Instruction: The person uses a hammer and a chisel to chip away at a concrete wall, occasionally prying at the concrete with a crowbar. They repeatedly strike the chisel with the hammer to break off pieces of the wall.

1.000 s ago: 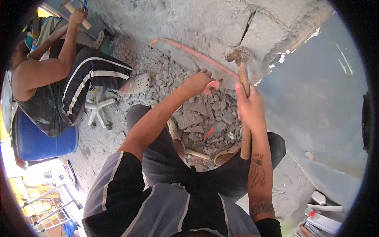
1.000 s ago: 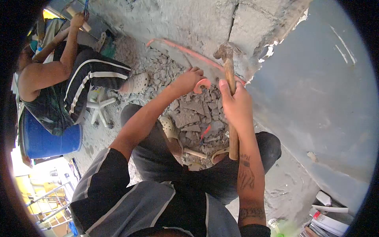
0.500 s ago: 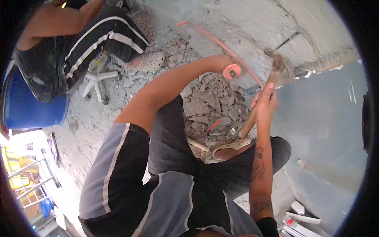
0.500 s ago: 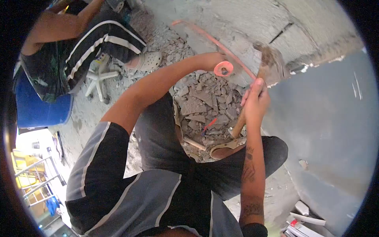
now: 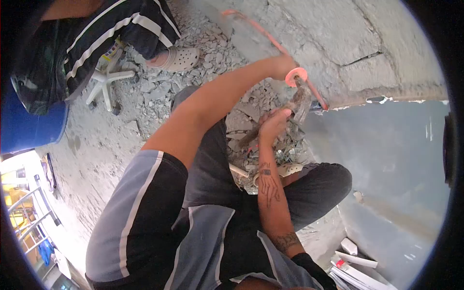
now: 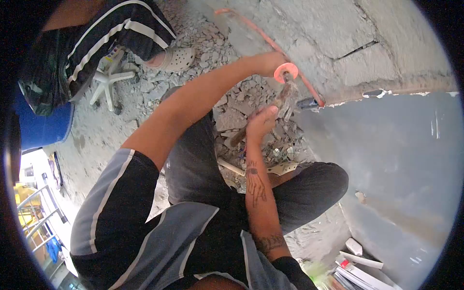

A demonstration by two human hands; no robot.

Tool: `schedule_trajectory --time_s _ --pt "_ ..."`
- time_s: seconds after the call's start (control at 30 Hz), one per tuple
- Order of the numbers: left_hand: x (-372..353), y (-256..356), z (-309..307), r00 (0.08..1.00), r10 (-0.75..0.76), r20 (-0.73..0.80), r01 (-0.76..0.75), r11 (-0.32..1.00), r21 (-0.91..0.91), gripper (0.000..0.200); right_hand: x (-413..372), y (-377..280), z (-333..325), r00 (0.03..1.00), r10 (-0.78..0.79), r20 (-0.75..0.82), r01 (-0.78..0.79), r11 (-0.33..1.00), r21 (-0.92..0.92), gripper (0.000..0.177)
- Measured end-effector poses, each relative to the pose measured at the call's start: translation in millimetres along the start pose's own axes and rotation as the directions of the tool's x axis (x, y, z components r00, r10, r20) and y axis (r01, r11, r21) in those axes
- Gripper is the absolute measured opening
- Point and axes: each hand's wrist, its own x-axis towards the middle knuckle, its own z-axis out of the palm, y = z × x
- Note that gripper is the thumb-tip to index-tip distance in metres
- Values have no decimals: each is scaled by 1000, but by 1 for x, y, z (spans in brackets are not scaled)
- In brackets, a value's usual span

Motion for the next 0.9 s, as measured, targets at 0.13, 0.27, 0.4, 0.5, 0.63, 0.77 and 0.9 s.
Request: schedule_trajectory --time_s 0.13,0.27,0.4,0.5,0.63,0.77,0.9 --pt "-1 -10 7 997 -2 -83 5 999 43 29 -8 -29 -19 993 -116 21 117 989 -92 72" --pt "-3 -7 4 989 -79 -128 89 993 73 25 11 -7 -31 867 -491 -83 485 871 -83 74" --pt "-5 8 -3 991 -76 -106 67 994 -83 21 14 -24 -27 1000 -5 3 6 941 -337 59" --pt "-5 -10 9 981 -76 -177 80 997 13 23 7 -15 -44 961 -277 26 276 961 7 61" --pt "-7 -4 0 988 -41 -150 47 998 41 26 9 1 -36 910 -404 90 413 870 -271 67" --pt "-8 13 -3 980 -111 -164 112 994 -8 27 3 -30 -32 994 75 -79 -98 932 -349 67" --pt "-8 -11 12 968 -123 -218 140 988 67 27 16 -16 -61 851 -510 123 465 841 275 61"
